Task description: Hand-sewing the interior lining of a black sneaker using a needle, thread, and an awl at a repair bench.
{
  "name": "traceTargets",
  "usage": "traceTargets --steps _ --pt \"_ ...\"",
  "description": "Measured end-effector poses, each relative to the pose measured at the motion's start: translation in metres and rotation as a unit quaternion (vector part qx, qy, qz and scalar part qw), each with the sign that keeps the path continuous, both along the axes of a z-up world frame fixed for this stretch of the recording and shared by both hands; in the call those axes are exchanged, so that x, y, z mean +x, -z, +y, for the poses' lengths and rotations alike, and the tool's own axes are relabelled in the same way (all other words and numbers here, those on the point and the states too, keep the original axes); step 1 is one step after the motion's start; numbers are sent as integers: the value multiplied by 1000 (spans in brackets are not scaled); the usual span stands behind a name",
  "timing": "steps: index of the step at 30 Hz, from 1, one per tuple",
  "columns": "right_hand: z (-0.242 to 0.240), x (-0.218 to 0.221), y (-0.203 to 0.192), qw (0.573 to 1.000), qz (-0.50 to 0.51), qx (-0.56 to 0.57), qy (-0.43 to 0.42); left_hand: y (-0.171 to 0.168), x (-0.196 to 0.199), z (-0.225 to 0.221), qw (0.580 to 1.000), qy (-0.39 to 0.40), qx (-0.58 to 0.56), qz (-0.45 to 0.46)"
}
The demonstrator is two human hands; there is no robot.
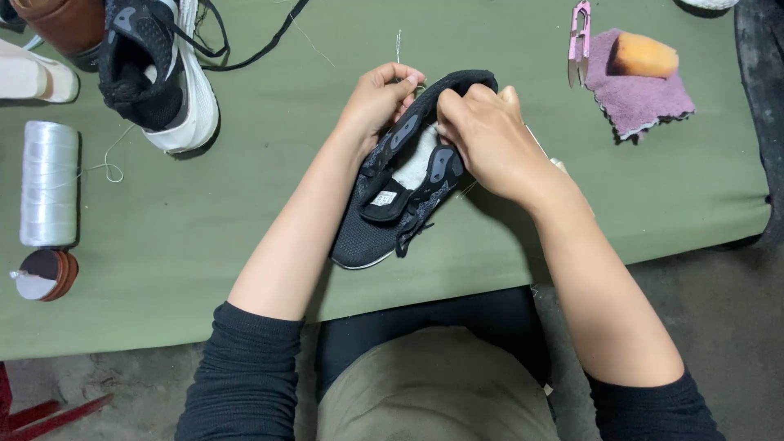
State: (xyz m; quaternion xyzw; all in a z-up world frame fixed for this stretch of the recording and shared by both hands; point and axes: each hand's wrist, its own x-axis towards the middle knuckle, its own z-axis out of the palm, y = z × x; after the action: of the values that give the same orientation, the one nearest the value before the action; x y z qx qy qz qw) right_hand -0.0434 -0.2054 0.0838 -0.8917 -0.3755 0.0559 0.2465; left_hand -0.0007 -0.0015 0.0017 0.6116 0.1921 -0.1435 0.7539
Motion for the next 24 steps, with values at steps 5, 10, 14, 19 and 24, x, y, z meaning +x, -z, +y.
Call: traceTargets --steps 5,10,14,19,24 --pt "4 1 10 1000 -22 -1 16 13 5 1 1000 -8 19 -17" --pt "10 -4 19 997 -66 26 21 2 0 -4 999 -21 47 -2" --pt "10 -5 22 996 -71 36 33 -25 -15 -7 998 -11 64 -18" --pt "9 -6 21 998 -46 33 41 -34 -35 1 988 13 137 -67" --pt "10 -4 23 995 -73 44 42 -16 -25 12 998 -45 -4 -47"
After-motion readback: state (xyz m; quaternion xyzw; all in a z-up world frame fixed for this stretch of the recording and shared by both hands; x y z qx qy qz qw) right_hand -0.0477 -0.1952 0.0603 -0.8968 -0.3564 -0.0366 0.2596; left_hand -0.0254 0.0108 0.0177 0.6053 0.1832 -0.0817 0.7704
